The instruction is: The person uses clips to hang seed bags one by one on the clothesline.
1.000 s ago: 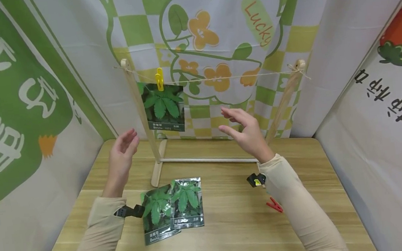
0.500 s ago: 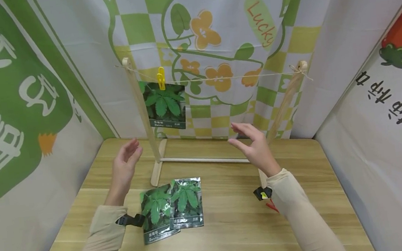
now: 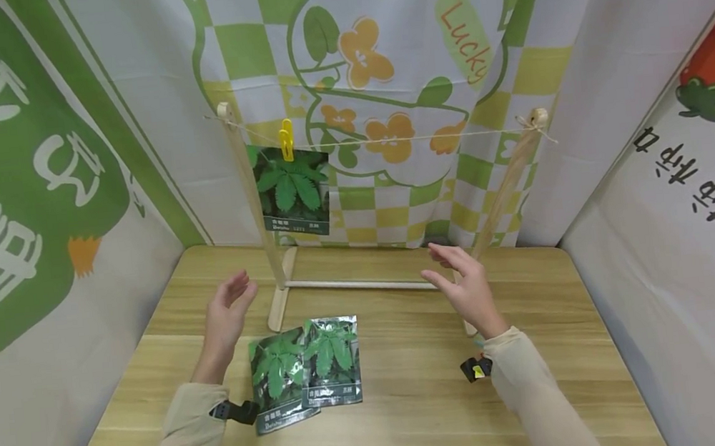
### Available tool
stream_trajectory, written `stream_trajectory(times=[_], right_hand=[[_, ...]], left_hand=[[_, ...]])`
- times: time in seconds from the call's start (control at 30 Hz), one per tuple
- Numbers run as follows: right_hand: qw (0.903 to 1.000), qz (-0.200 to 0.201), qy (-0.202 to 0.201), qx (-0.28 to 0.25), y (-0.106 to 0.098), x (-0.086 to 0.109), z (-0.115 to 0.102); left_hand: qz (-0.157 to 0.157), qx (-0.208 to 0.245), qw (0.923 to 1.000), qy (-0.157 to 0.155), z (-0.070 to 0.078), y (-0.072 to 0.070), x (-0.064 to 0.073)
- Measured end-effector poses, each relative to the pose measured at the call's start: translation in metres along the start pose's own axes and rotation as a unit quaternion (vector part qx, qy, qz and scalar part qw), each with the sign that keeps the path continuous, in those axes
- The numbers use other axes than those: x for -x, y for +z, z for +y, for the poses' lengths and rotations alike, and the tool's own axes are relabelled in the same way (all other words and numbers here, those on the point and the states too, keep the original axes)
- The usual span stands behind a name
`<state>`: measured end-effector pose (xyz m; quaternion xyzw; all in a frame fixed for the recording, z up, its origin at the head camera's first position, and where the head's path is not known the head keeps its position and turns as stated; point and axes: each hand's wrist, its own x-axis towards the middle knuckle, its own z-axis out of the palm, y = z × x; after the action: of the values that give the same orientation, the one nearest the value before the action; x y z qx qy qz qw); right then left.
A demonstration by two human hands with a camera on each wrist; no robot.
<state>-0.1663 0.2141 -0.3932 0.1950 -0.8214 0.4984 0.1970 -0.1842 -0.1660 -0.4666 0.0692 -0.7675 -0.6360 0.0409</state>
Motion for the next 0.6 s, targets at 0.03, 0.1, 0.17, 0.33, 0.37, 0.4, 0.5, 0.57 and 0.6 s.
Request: stream_trajectory(times=[0.03,0.1,0.17,0.33,0.37,0.4,0.5,0.57,0.6], right_hand=[[1.0,0.005,0.004,-0.001,0.0,0.003,0.006],[0.9999,0.012,0.011,-0.003,0.001,0.01,0.013],[0.9993,0.014,0.034,-0.008,0.001,0.016,0.025],[0.9978,0.011,0.065,-0.006,-0.002,0.027,0.032],[0.9979,0.011,0.063,-0.004,-0.002,0.028,0.029],[0.9982,0.011,0.058,0.001,-0.003,0.03,0.026],[0.9981,0.006,0.061,0.009,-0.004,0.036,0.025],[0.9975,0.003,0.069,0.011,-0.005,0.04,0.027],[0.9972,0.001,0.073,0.013,-0.005,0.042,0.029]], left_hand=[[0.002,-0.004,1.0,-0.004,-0.003,0.0,0.001],[0.004,-0.011,0.9999,-0.013,-0.008,0.001,0.002],[0.005,-0.015,0.9997,-0.019,-0.011,0.002,0.003],[0.01,-0.012,0.9994,-0.031,-0.018,0.002,0.005],[0.01,-0.013,0.9993,-0.034,-0.02,0.002,0.006],[0.012,-0.013,0.9992,-0.037,-0.021,0.003,0.007],[0.015,-0.017,0.9987,-0.045,-0.026,0.003,0.009],[0.015,-0.023,0.9983,-0.051,-0.03,0.004,0.01],[0.015,-0.025,0.9981,-0.055,-0.031,0.005,0.01]])
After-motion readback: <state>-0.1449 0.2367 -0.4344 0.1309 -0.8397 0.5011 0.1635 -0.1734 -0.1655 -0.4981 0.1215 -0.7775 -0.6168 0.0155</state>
